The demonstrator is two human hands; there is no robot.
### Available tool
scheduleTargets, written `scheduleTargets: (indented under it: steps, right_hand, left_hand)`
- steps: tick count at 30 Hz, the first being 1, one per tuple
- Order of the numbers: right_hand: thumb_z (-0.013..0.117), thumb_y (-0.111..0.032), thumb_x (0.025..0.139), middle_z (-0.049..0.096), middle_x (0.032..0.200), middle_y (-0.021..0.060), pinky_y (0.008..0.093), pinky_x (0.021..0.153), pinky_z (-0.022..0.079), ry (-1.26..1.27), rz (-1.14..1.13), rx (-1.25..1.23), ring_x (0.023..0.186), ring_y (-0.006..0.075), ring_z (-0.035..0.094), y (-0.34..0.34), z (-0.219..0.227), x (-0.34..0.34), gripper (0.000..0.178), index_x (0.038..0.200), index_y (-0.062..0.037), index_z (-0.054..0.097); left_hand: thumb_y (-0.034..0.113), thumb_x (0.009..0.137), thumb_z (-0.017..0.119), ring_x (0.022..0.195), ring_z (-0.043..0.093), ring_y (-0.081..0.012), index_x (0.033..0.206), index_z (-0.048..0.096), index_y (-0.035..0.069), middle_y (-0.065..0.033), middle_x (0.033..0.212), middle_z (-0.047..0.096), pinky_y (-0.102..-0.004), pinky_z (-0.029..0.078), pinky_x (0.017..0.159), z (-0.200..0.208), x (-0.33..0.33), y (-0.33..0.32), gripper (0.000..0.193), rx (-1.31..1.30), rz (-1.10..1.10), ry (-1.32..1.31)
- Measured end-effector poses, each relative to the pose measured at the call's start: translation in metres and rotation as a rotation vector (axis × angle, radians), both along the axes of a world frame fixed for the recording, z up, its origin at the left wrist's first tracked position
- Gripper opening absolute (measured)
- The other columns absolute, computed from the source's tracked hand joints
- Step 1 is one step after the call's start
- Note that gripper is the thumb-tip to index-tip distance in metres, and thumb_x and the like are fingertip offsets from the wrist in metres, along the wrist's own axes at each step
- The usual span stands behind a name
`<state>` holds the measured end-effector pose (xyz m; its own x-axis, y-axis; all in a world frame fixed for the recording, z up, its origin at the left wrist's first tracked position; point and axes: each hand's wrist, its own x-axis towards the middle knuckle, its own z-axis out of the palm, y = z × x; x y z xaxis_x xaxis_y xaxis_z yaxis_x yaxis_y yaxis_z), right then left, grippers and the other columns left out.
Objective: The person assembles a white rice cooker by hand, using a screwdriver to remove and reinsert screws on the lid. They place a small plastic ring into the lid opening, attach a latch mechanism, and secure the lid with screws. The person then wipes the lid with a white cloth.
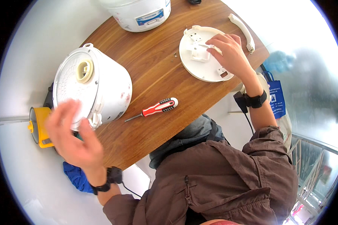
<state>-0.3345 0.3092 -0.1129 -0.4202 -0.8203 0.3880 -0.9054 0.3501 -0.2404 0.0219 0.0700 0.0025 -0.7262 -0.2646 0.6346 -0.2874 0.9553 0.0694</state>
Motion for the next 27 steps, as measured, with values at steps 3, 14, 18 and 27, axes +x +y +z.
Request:
scheduleTargets:
  steps: [3,14,18,27]
  right_hand:
    - [0.071,-0.015,0.094,0.070,0.103,0.0046,0.0448,0.110,0.035,-0.033,0.004,0.031,0.106,0.0241,0.064,0.001,-0.003,0.015,0.015,0.106,-0.0088,0.076]
    - [0.078,-0.015,0.087,0.071,0.100,0.0029,0.0402,0.103,0.041,-0.014,0.009,0.029,0.102,0.0217,0.065,0.040,-0.013,0.058,0.014,0.101,-0.0114,0.078]
    - [0.075,-0.014,0.087,0.070,0.095,0.0041,0.0393,0.099,0.045,-0.140,0.128,0.087,0.099,0.0235,0.065,0.018,-0.010,0.059,0.010,0.096,-0.0110,0.078]
    - [0.074,-0.011,0.085,0.067,0.090,0.0068,0.0389,0.081,0.051,-0.025,0.080,-0.112,0.088,0.0286,0.065,-0.026,-0.008,0.057,0.006,0.090,-0.0069,0.074]
  left_hand:
    - [0.010,0.088,0.075,0.105,0.065,-0.0285,0.118,0.072,0.011,-0.0087,0.114,0.067,-0.0408,0.051,0.091,-0.034,0.009,0.031,0.030,-0.006,-0.124,-0.105]
    - [0.012,0.083,0.080,0.108,0.061,-0.0323,0.120,0.070,0.006,-0.0106,0.118,0.062,-0.0440,0.051,0.089,-0.107,-0.031,0.043,0.039,0.364,-0.408,-0.269]
    - [0.012,0.084,0.079,0.108,0.060,-0.0328,0.120,0.070,0.007,-0.0105,0.118,0.062,-0.0440,0.051,0.089,-0.123,-0.039,0.042,0.037,0.371,-0.449,-0.212]
    - [0.005,0.084,0.078,0.102,0.061,-0.0323,0.117,0.071,0.006,-0.0107,0.113,0.063,-0.0434,0.051,0.086,-0.138,-0.034,0.032,0.034,0.490,-0.419,-0.097]
